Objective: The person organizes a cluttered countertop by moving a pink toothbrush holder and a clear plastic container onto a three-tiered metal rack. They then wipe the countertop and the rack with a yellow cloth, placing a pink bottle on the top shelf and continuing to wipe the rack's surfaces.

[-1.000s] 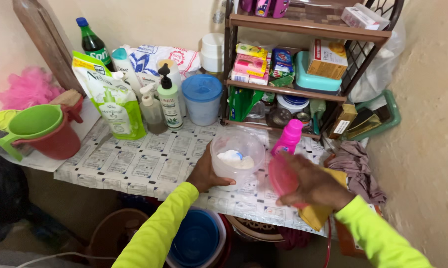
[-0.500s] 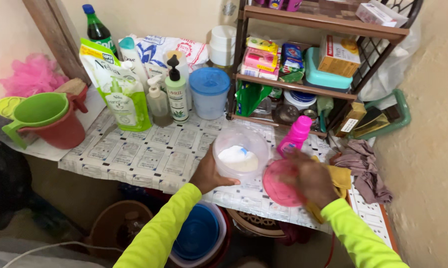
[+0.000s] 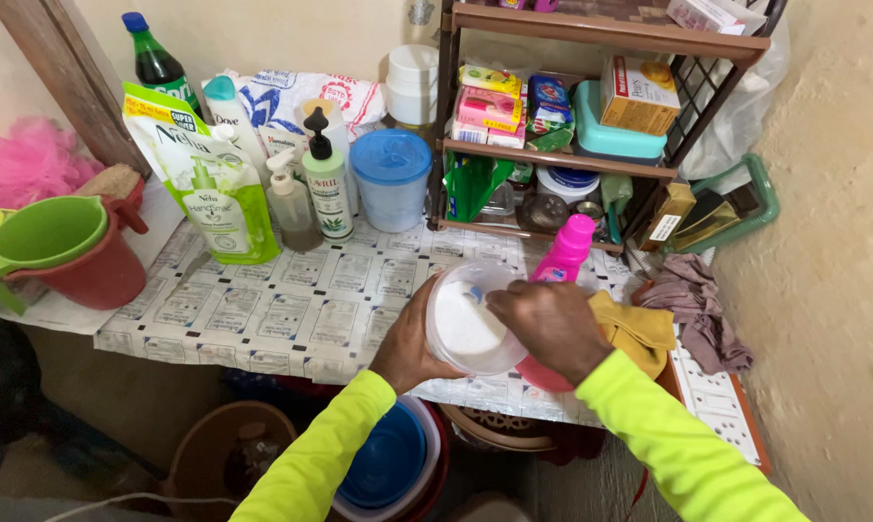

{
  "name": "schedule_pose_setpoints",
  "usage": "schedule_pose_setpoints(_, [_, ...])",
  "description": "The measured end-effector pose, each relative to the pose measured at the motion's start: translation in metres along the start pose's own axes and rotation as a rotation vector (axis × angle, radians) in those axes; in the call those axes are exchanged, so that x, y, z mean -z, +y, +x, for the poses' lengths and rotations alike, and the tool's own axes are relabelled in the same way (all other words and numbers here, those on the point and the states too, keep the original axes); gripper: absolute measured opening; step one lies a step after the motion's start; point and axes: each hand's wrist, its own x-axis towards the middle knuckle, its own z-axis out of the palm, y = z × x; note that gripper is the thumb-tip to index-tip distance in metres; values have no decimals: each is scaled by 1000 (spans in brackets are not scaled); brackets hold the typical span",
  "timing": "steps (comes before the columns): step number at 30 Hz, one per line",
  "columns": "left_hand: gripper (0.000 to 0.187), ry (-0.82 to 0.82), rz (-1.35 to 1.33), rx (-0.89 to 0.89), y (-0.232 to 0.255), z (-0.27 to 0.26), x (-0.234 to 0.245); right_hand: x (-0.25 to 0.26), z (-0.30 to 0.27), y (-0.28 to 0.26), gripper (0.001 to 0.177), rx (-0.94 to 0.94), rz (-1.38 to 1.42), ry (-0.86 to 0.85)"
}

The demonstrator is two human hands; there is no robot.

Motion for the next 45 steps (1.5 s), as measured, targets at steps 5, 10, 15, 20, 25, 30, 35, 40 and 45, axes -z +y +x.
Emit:
schedule_pose_setpoints(5, [141, 12, 16, -62, 5, -3, 0, -27, 23, -11, 6, 5, -133, -185])
schedule_pose_setpoints(10, [141, 15, 12, -16, 7, -5, -3, -34, 44, -18, 7, -90, -184, -404])
schedule_pose_setpoints(15, [144, 49, 18, -61, 2, -5, -6, -34, 51, -22, 8, -128, -179, -463])
schedule_pose_setpoints(20, [144, 67, 17, -55, 1, -5, -5, -37, 49, -19, 11, -147, -118, -472])
schedule_pose_setpoints(25, [145, 48, 12, -37, 6, -3, -5, -54, 47, -19, 11, -206, -110, -391])
schedule_pose_setpoints(30, [145, 51, 18, -36, 5, -2, -7, -62, 41, -13, 9, -173, -140, -279])
schedule_pose_setpoints(35, [142, 74, -49, 41, 2, 1, -6, -49, 38, -2, 9, -156, -25, -64])
schedule_pose_setpoints(40, [139, 81, -129, 29, 0, 2, -1, -31, 36, 1, 11, 15, 122, 191])
schedule_pose_setpoints(45, [140, 77, -98, 33, -4, 5, 0, -27, 38, 2, 9, 143, 88, 222])
